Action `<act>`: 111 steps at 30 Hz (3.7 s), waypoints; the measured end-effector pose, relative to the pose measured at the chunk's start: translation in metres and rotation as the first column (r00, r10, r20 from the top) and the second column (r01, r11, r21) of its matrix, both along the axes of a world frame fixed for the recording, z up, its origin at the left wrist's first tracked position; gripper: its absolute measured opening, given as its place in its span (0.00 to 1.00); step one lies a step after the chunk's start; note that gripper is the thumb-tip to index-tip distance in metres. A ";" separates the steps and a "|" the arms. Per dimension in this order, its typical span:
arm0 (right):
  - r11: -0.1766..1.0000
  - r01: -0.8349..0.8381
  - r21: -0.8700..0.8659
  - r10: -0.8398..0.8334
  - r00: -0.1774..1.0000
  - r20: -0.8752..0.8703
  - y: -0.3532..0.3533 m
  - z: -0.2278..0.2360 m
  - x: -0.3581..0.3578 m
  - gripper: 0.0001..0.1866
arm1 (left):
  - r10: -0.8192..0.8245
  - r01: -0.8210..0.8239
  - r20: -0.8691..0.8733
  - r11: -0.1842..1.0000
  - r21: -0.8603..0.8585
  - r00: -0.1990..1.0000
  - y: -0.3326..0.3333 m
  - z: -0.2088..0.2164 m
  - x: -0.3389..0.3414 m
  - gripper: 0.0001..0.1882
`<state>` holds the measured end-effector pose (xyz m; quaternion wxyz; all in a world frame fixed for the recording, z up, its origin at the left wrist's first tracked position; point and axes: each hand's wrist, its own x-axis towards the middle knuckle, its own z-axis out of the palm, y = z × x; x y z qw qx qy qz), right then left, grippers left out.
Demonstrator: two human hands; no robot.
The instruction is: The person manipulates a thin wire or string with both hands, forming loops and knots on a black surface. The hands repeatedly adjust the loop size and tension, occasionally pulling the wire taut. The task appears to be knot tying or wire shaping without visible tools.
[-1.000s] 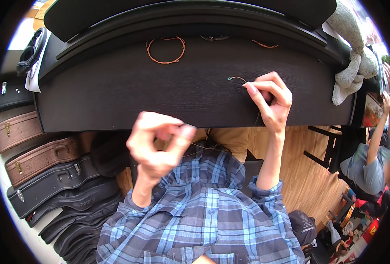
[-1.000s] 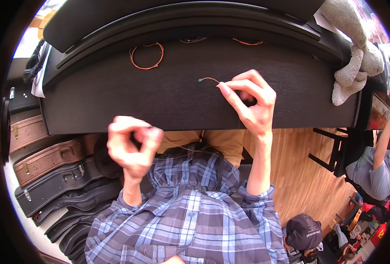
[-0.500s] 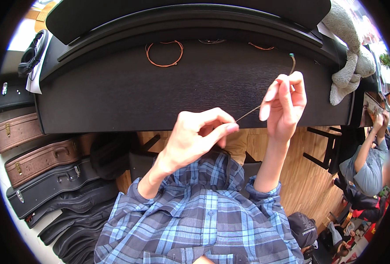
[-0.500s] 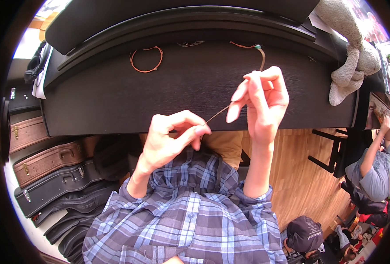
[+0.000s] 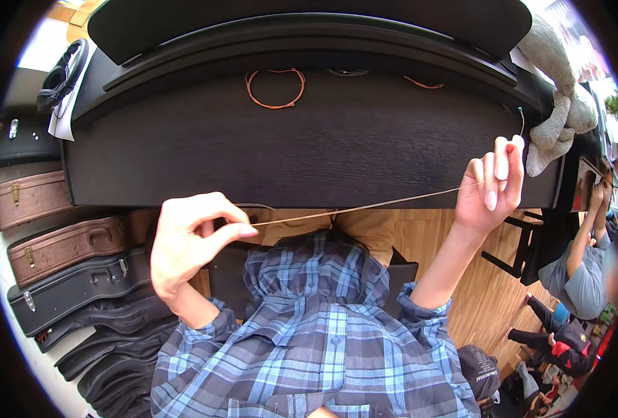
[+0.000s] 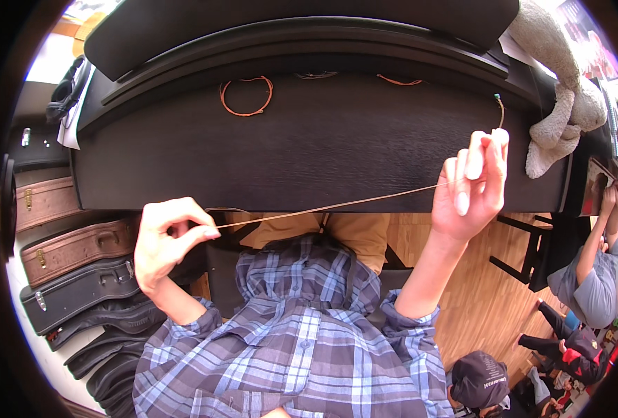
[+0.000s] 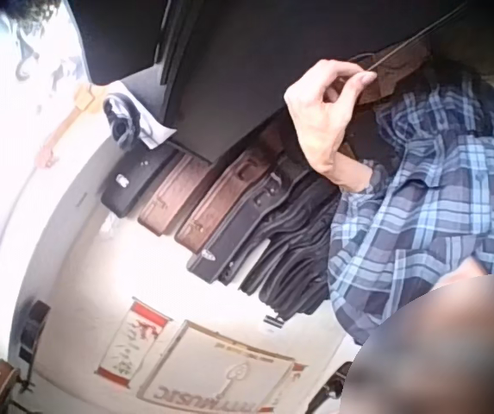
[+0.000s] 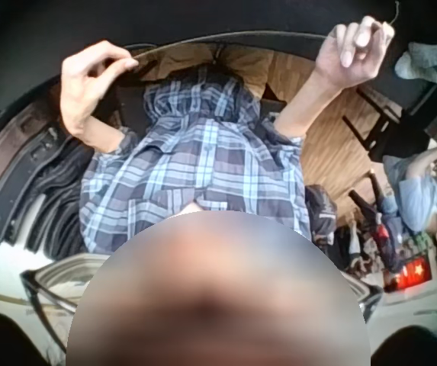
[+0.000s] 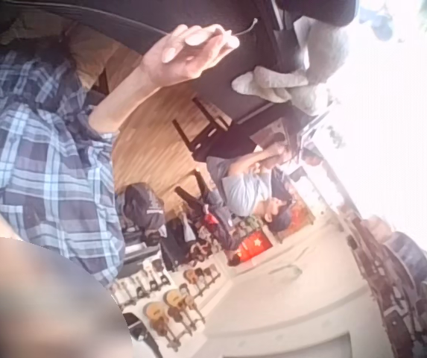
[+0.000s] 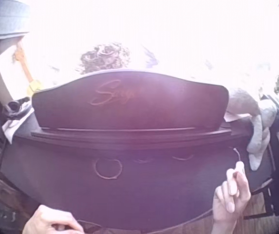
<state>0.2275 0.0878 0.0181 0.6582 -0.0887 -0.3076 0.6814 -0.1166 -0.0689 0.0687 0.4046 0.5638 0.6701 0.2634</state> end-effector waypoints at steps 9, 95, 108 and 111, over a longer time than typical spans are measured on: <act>0.995 0.079 -0.054 -0.076 0.995 0.060 0.005 -0.011 -0.010 0.09 | 0.134 -0.139 0.224 0.990 0.003 0.965 -0.014 -0.005 -0.019 0.08; 0.948 0.314 0.054 -0.282 0.750 0.599 0.014 -0.051 -0.041 0.05 | -0.039 -0.245 0.873 0.953 0.179 0.486 0.024 -0.092 -0.002 0.24; 0.946 0.318 0.065 -0.292 0.746 0.598 0.015 -0.053 -0.040 0.06 | -0.036 -0.292 0.888 0.938 0.189 0.458 0.023 -0.093 -0.003 0.34; 0.947 0.315 0.063 -0.289 0.749 0.596 0.015 -0.053 -0.039 0.06 | 0.029 -0.335 0.909 0.934 0.123 0.415 0.021 -0.091 -0.002 0.40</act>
